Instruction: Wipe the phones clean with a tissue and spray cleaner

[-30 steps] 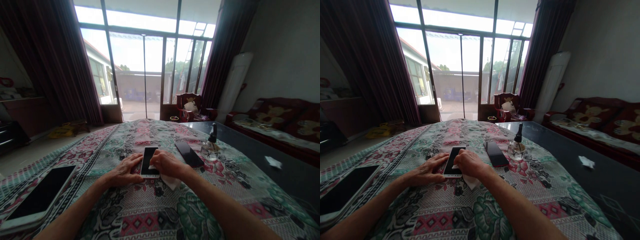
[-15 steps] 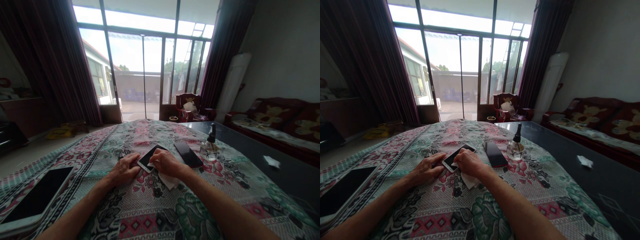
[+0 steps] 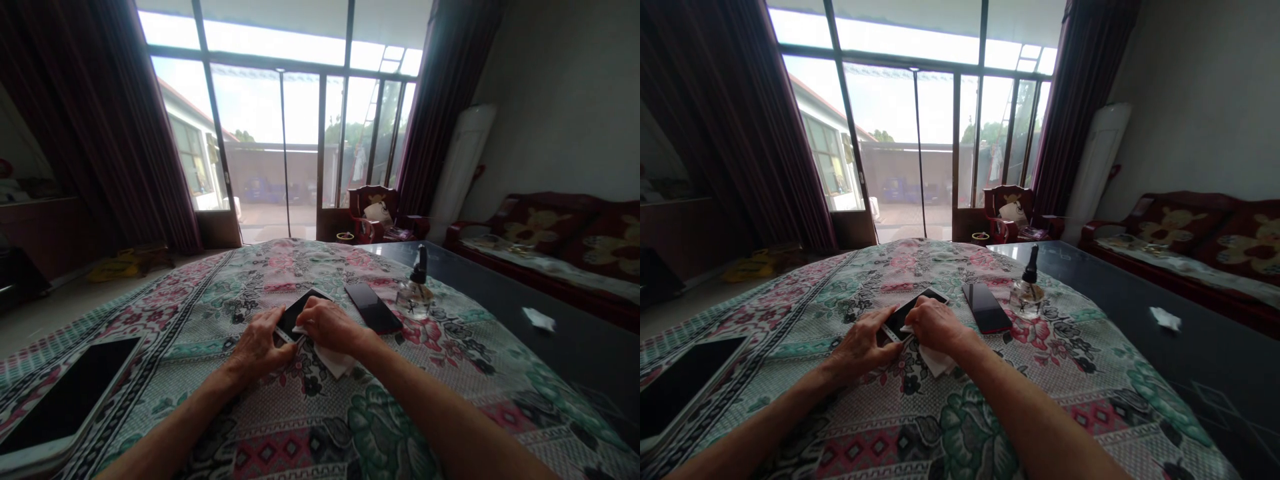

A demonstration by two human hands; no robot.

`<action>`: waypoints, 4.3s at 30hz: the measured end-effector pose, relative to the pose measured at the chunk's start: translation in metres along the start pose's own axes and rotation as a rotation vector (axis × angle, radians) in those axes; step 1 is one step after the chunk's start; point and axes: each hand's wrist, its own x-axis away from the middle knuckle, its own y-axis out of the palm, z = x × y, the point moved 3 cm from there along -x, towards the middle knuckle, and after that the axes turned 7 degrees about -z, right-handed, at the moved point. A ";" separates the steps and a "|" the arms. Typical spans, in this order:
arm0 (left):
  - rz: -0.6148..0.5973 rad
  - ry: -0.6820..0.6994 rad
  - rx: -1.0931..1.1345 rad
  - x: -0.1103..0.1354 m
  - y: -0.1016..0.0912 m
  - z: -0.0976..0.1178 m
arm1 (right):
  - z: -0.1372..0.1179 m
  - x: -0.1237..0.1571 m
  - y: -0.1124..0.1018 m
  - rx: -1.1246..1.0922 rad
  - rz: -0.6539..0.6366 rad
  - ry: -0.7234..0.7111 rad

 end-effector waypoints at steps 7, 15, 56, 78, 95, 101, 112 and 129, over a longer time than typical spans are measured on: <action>-0.025 0.002 0.021 0.000 -0.010 -0.012 | -0.006 0.003 -0.001 0.113 -0.029 -0.030; -0.034 0.030 0.021 0.001 -0.008 -0.014 | -0.019 -0.002 0.003 0.171 -0.088 -0.080; -0.208 0.020 -0.048 0.009 -0.031 -0.031 | 0.026 0.000 0.004 0.117 0.038 0.220; -0.491 -0.045 0.039 0.012 -0.055 -0.039 | 0.020 -0.006 0.004 0.080 0.050 0.204; -0.530 -0.086 -0.101 0.015 -0.056 -0.011 | 0.005 -0.008 0.005 0.190 0.012 0.208; -0.526 -0.107 -0.163 0.016 -0.057 0.013 | -0.004 -0.009 0.009 0.162 0.014 0.164; -0.370 -0.176 -0.094 0.010 -0.034 0.020 | -0.002 -0.006 0.009 -0.002 0.043 0.152; -0.297 -0.064 -0.034 0.005 -0.054 0.002 | 0.012 -0.013 0.009 -0.188 0.161 0.123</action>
